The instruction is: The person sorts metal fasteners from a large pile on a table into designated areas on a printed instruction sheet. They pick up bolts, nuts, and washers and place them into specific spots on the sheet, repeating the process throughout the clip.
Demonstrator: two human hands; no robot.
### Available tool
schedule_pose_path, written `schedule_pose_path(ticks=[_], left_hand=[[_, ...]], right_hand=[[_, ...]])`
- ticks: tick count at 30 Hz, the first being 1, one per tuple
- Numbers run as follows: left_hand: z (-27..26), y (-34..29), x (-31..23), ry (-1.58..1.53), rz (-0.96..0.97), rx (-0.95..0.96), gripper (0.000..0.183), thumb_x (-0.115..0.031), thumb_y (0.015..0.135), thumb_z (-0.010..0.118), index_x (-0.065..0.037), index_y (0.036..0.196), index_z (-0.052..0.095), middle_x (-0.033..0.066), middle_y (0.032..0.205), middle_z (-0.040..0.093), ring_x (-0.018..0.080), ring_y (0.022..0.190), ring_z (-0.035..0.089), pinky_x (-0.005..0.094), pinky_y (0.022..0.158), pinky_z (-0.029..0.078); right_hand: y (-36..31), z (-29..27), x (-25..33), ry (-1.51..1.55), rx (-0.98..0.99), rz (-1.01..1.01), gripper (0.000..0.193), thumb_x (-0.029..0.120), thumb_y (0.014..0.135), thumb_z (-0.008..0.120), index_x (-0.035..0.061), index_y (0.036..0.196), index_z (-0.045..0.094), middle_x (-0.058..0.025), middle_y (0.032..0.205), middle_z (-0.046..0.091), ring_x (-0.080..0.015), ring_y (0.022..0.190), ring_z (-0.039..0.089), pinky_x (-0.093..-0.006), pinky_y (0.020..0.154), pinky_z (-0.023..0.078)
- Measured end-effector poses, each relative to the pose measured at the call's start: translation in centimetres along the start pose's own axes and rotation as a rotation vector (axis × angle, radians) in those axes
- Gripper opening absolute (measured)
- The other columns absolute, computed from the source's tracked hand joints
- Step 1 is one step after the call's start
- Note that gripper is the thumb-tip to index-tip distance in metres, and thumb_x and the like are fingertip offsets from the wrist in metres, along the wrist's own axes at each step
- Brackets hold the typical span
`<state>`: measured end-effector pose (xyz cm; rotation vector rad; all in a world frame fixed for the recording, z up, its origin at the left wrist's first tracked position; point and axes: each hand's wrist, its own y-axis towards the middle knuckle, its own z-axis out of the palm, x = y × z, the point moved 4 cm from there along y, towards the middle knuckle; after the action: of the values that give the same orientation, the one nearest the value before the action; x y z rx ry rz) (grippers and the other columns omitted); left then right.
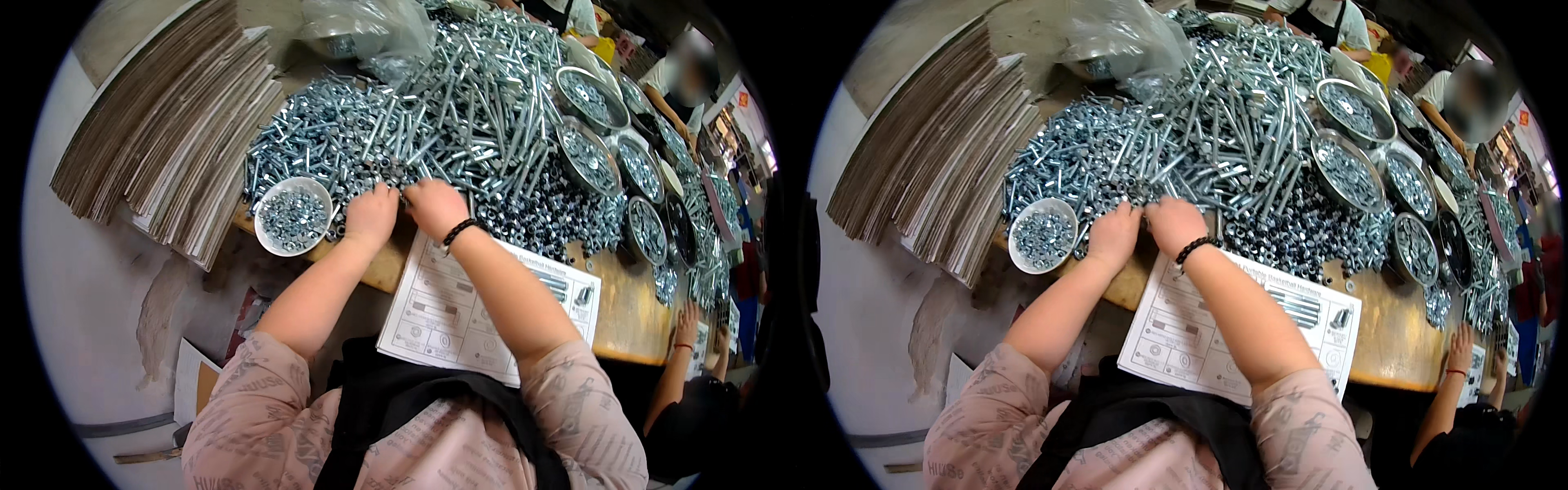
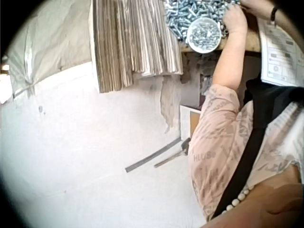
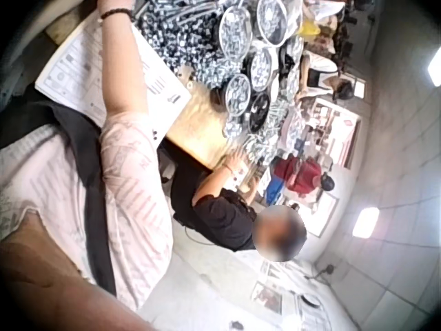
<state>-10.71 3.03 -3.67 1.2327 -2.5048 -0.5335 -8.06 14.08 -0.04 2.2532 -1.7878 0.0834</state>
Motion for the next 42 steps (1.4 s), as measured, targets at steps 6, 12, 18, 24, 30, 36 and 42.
schedule_pose_path(ticks=[6, 12, 18, 24, 30, 36, 42], left_hand=[[0.0, 0.8, -0.1, 0.086, 0.028, 0.053, 0.005, -0.011, 0.074, 0.052, -0.009, 0.072, 0.056, 0.0075, 0.072, 0.053, 0.0206, 0.054, 0.060, 0.0325, 0.045, 0.049], [-5.8, 0.8, -3.7, -0.448, -0.039, 0.190, 0.016, -0.013, 0.075, 0.056, -0.006, 0.089, 0.059, 0.0112, 0.086, 0.056, 0.0279, 0.075, 0.060, 0.0372, 0.066, 0.049], [-7.5, -3.1, -13.0, -1.010, 0.206, 0.489, 0.021, -0.015, 0.073, 0.062, -0.008, 0.093, 0.059, 0.0088, 0.087, 0.056, 0.0265, 0.082, 0.057, 0.0357, 0.071, 0.046], [-6.9, -4.2, -13.2, -0.807, 0.280, 0.499, 0.028, -0.015, 0.072, 0.065, -0.008, 0.098, 0.057, 0.0089, 0.087, 0.056, 0.0264, 0.081, 0.057, 0.0364, 0.070, 0.046], [-7.7, -5.3, -13.3, -0.903, 0.287, 0.601, 0.035, -0.013, 0.069, 0.067, -0.008, 0.101, 0.055, 0.0094, 0.088, 0.056, 0.0253, 0.080, 0.057, 0.0355, 0.070, 0.046], [-7.7, -5.2, -14.1, -0.844, 0.398, 0.551, 0.031, -0.013, 0.069, 0.066, -0.007, 0.098, 0.056, 0.0095, 0.085, 0.057, 0.0252, 0.078, 0.057, 0.0345, 0.069, 0.046], [-7.0, -5.0, -13.9, -0.886, 0.364, 0.623, 0.026, -0.011, 0.071, 0.064, -0.008, 0.096, 0.056, 0.0095, 0.095, 0.056, 0.0262, 0.085, 0.056, 0.0352, 0.071, 0.046]], right_hand=[[-7.9, -6.9, -3.2, 0.347, 0.031, 0.081, 0.021, 0.015, 0.072, 0.066, 0.0100, 0.092, 0.063, -0.0079, 0.081, 0.055, -0.0224, 0.075, 0.056, -0.0324, 0.068, 0.046], [-18.4, -6.1, -3.7, 0.235, 0.219, 0.153, 0.022, 0.015, 0.073, 0.063, 0.0103, 0.094, 0.060, -0.0089, 0.089, 0.054, -0.0265, 0.085, 0.055, -0.0365, 0.072, 0.047], [-20.8, -4.5, -3.0, 0.213, 0.121, 0.171, 0.025, 0.011, 0.071, 0.062, 0.0071, 0.095, 0.057, -0.0106, 0.087, 0.053, -0.0287, 0.084, 0.054, -0.0369, 0.072, 0.047], [-22.2, -5.3, -2.7, 0.147, 0.045, 0.201, 0.022, 0.007, 0.074, 0.054, 0.0060, 0.096, 0.057, -0.0105, 0.084, 0.053, -0.0285, 0.081, 0.054, -0.0363, 0.070, 0.047], [-23.2, -4.6, -1.1, 0.196, 0.023, 0.150, 0.024, 0.006, 0.071, 0.056, 0.0066, 0.095, 0.051, -0.0106, 0.082, 0.052, -0.0284, 0.079, 0.054, -0.0357, 0.068, 0.047], [-22.6, -4.8, -2.4, 0.284, 0.055, 0.308, 0.040, 0.014, 0.066, 0.068, 0.0075, 0.101, 0.049, -0.0115, 0.084, 0.052, -0.0290, 0.082, 0.055, -0.0378, 0.069, 0.046], [-22.2, -4.5, -2.8, 0.271, 0.115, 0.271, 0.042, 0.017, 0.067, 0.069, 0.0082, 0.103, 0.050, -0.0112, 0.084, 0.053, -0.0281, 0.082, 0.056, -0.0369, 0.068, 0.047]])
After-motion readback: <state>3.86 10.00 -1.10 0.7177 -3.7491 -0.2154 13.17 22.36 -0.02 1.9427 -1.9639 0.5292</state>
